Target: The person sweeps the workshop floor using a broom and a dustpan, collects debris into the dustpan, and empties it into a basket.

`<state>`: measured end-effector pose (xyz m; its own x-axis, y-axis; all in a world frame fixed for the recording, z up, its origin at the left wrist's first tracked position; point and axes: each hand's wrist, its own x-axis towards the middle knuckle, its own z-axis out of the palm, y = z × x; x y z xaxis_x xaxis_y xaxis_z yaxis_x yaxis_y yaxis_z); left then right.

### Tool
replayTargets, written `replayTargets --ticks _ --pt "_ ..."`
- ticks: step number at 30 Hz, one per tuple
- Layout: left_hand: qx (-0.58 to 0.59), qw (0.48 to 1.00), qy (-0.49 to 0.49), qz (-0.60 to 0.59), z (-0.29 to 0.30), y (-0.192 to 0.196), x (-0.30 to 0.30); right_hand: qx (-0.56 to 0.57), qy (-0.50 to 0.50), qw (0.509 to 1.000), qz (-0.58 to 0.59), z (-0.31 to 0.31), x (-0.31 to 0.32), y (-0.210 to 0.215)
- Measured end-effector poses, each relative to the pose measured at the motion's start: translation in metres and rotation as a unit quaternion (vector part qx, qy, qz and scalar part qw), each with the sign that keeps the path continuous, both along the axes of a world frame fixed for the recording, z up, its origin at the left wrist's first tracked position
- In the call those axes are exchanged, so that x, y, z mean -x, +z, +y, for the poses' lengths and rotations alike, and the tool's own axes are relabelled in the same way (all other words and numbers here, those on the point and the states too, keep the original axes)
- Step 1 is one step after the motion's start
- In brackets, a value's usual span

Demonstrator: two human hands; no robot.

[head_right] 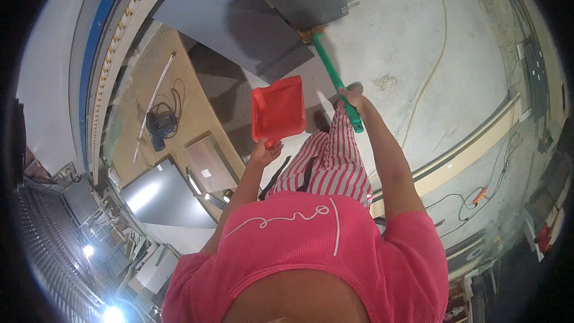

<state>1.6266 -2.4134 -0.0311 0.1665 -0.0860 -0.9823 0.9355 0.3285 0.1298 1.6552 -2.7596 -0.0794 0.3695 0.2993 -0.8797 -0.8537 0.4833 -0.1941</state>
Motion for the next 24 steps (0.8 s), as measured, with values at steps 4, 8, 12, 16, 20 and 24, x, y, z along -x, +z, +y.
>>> replayTargets --ticks 4,8,12,16,20,24 --pt "0.014 1.000 0.003 -0.003 0.002 0.002 0.005 -0.058 -0.017 0.998 0.023 -0.013 -0.006 0.001" --pt "0.009 1.000 -0.003 -0.021 0.003 0.003 0.013 0.002 -0.006 0.998 0.060 -0.038 0.010 0.015" --pt "0.021 0.999 0.017 -0.044 0.003 -0.002 0.018 0.162 0.192 0.967 -0.045 -0.053 0.022 0.026" --pt "0.024 0.999 0.028 -0.029 0.025 -0.010 0.030 0.173 0.144 0.974 -0.034 -0.031 0.006 0.065" --pt "0.002 0.999 0.040 -0.006 0.016 -0.011 0.027 0.127 0.096 0.987 -0.027 -0.032 0.022 0.008" --pt "0.020 0.999 0.039 0.003 0.025 -0.011 0.031 0.144 0.159 0.976 -0.034 -0.039 0.054 -0.015"
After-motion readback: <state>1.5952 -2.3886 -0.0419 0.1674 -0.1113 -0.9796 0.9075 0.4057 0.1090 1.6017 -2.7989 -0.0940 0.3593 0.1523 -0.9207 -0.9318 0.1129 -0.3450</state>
